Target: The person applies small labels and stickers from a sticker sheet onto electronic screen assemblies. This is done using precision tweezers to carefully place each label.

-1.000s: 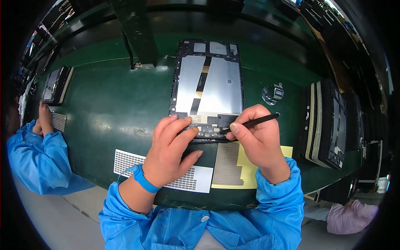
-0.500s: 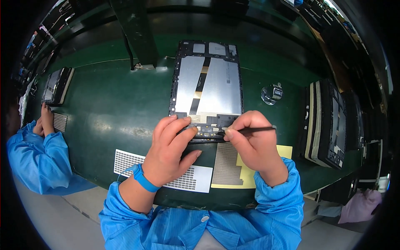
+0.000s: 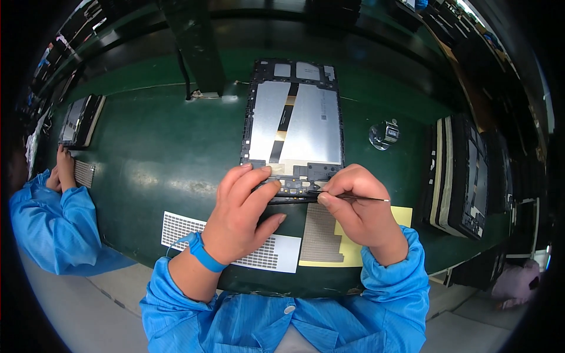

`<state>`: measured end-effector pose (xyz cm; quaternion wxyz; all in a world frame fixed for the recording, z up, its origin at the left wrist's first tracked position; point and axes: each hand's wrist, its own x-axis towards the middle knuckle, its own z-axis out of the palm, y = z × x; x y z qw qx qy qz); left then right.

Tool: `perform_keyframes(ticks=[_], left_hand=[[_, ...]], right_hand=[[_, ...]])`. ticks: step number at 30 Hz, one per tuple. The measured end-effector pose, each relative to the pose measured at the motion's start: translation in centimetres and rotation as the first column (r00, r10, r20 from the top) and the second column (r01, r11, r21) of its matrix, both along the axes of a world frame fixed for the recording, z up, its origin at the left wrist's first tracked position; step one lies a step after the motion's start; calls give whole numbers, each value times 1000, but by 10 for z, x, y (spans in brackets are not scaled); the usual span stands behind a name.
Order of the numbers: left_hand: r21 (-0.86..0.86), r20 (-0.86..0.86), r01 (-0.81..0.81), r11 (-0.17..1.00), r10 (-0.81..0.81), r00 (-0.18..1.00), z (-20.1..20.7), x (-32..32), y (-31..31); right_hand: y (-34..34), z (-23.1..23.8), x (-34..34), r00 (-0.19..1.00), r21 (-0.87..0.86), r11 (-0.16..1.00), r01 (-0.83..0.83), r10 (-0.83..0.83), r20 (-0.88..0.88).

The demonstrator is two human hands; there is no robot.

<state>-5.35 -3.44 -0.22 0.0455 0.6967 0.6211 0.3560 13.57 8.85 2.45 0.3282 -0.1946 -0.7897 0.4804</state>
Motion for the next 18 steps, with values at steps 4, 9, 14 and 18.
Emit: perform_keyframes(ticks=[4, 9, 14, 18], left_hand=[[-10, 11, -10, 1000, 11, 1000, 3, -1, 2], [61, 244, -97, 993, 80, 966, -1, -2, 7], [-140, 612, -250, 958, 282, 738, -19, -12, 15], [-173, 712, -176, 969, 246, 657, -7, -10, 15]], right_hand=[[6, 0, 0, 984, -230, 973, 5, -46, -175], [17, 1, 7, 911, -273, 923, 272, -338, -234], [24, -19, 3, 925, 28, 925, 379, -379, -7], [20, -21, 3, 945, 163, 939, 303, -318, 81]])
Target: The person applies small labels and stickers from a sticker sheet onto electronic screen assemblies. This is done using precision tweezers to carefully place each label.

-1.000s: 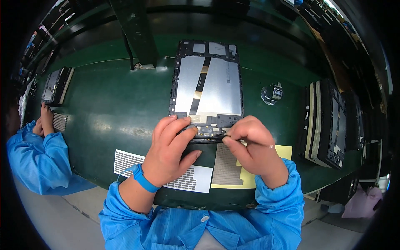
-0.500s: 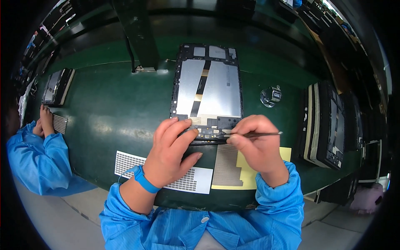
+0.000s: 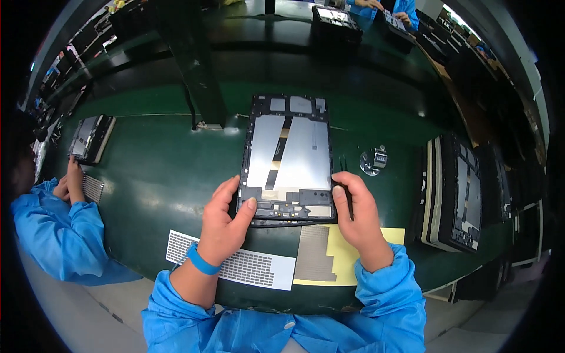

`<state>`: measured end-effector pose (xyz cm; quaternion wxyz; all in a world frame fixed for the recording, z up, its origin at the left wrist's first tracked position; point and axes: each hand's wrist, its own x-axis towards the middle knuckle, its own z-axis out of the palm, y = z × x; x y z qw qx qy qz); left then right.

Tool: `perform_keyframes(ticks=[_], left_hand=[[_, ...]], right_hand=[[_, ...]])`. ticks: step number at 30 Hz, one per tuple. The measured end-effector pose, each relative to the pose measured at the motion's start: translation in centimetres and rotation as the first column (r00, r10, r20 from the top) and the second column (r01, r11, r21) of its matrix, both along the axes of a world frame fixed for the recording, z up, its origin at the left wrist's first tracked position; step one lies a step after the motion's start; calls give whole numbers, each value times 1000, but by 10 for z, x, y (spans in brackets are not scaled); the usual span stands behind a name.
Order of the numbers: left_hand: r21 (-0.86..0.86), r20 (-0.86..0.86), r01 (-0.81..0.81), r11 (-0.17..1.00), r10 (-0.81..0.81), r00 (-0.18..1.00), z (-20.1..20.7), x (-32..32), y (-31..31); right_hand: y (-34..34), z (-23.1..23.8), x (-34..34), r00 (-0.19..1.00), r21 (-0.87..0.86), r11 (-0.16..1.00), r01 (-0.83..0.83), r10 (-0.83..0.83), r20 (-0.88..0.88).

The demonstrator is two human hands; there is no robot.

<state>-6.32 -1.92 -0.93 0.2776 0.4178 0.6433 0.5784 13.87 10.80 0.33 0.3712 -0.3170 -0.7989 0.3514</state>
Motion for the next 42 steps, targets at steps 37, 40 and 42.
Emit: perform_keyframes(ticks=[37, 40, 42], left_hand=[[127, 855, -545, 829, 187, 484, -7, -121, -57], [48, 866, -605, 795, 269, 421, -26, -137, -42], [51, 763, -601, 798, 358, 539, -18, -132, -45]], right_hand=[[12, -21, 6, 968, -154, 988, -20, -19, -250], [15, -24, 4, 982, -127, 992, -3, -21, -187], [13, -26, 5, 982, -130, 992, -5, -20, -187]])
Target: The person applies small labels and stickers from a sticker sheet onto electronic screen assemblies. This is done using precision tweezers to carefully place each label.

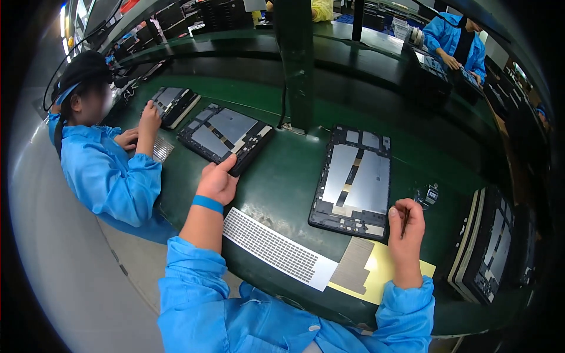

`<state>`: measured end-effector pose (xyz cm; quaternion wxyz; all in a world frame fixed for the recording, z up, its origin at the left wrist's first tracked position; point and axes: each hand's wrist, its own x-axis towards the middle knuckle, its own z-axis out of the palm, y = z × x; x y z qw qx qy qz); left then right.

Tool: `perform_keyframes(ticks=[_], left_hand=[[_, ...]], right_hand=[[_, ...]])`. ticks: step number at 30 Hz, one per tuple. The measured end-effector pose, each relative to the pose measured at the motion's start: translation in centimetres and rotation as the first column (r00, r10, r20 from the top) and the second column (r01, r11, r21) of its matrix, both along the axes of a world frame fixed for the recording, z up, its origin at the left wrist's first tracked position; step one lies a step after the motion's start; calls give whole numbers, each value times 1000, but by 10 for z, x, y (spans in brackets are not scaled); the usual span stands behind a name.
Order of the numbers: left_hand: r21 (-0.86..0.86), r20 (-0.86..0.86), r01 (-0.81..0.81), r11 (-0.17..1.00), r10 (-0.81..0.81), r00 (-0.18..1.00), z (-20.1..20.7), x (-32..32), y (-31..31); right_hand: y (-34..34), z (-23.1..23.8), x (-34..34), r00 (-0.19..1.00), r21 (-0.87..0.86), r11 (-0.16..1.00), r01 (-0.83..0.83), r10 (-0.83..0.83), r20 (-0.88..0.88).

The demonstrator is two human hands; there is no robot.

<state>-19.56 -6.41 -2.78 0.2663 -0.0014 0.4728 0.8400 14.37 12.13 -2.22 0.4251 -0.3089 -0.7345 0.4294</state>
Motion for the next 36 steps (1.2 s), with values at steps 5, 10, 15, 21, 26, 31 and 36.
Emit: perform_keyframes(ticks=[5, 10, 15, 21, 26, 31, 36], left_hand=[[-856, -227, -9, 517, -360, 905, 41, -1, -12], [-831, -556, -439, 342, -539, 633, 16, -13, -16], [-814, -559, -365, 453, -435, 706, 38, 14, -22], [-606, -794, -29, 795, -603, 78, 68, 109, 7], [-551, -802, 318, 772, -383, -459, 59, 175, 35], [-677, -707, 305, 670, -477, -523, 24, 184, 40], [-743, -637, 266, 614, -525, -565, 24, 187, 48]], right_hand=[[-1, 1, 0, 999, 16, 1000, -8, 7, 48], [-3, 4, -1, 997, 36, 999, 3, -6, 78], [-2, 4, -4, 997, 69, 998, -5, -1, 78], [-1, 0, 3, 993, 13, 999, 48, -46, -105], [-12, 32, 21, 965, -238, 971, 0, -62, -255], [-40, 41, 67, 939, -313, 908, -280, 190, -288], [-61, 28, 88, 985, -822, 569, -15, -132, -109]])
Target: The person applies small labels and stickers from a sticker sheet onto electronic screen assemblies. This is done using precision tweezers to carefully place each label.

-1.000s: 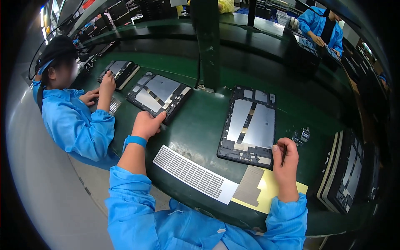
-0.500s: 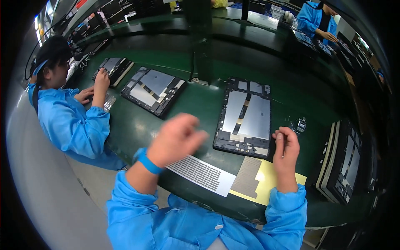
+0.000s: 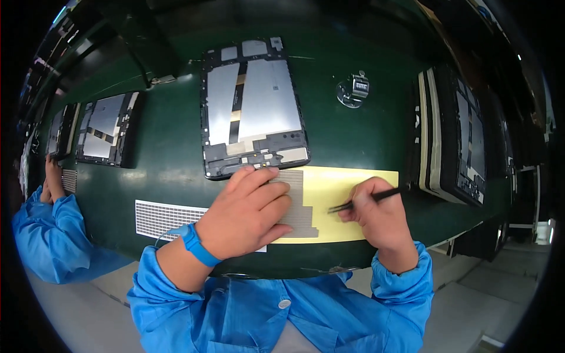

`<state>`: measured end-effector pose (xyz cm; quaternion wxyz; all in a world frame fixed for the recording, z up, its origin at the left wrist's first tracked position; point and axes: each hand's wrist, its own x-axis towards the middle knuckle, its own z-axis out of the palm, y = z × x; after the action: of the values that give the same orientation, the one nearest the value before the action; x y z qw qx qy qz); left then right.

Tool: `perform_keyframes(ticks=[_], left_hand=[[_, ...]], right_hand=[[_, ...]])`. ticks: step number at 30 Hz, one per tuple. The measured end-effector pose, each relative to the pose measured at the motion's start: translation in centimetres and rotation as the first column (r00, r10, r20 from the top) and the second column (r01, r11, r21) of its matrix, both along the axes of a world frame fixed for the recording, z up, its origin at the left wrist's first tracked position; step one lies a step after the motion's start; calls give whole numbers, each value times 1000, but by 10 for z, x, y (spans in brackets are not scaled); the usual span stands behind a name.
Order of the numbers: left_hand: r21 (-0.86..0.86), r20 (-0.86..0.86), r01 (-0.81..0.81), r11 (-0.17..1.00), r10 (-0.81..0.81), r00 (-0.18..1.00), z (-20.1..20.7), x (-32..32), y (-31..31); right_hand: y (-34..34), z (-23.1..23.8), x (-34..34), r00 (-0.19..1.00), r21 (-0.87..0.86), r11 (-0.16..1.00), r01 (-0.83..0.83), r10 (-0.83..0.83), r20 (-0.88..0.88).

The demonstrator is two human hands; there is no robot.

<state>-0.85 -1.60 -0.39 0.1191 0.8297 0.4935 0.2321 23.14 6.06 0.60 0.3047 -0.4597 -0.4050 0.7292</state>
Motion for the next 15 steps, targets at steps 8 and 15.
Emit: perform_keyframes(ticks=[8, 15], left_hand=[[-22, -37, -26, 999, 25, 999, 1, 5, -2], [-31, -51, -36, 999, 34, 998, 2, 5, -5]], right_hand=[[-17, -2, 3, 974, 154, 964, -218, 204, 100], [-20, -10, 2, 951, 226, 931, -285, 246, 186]])
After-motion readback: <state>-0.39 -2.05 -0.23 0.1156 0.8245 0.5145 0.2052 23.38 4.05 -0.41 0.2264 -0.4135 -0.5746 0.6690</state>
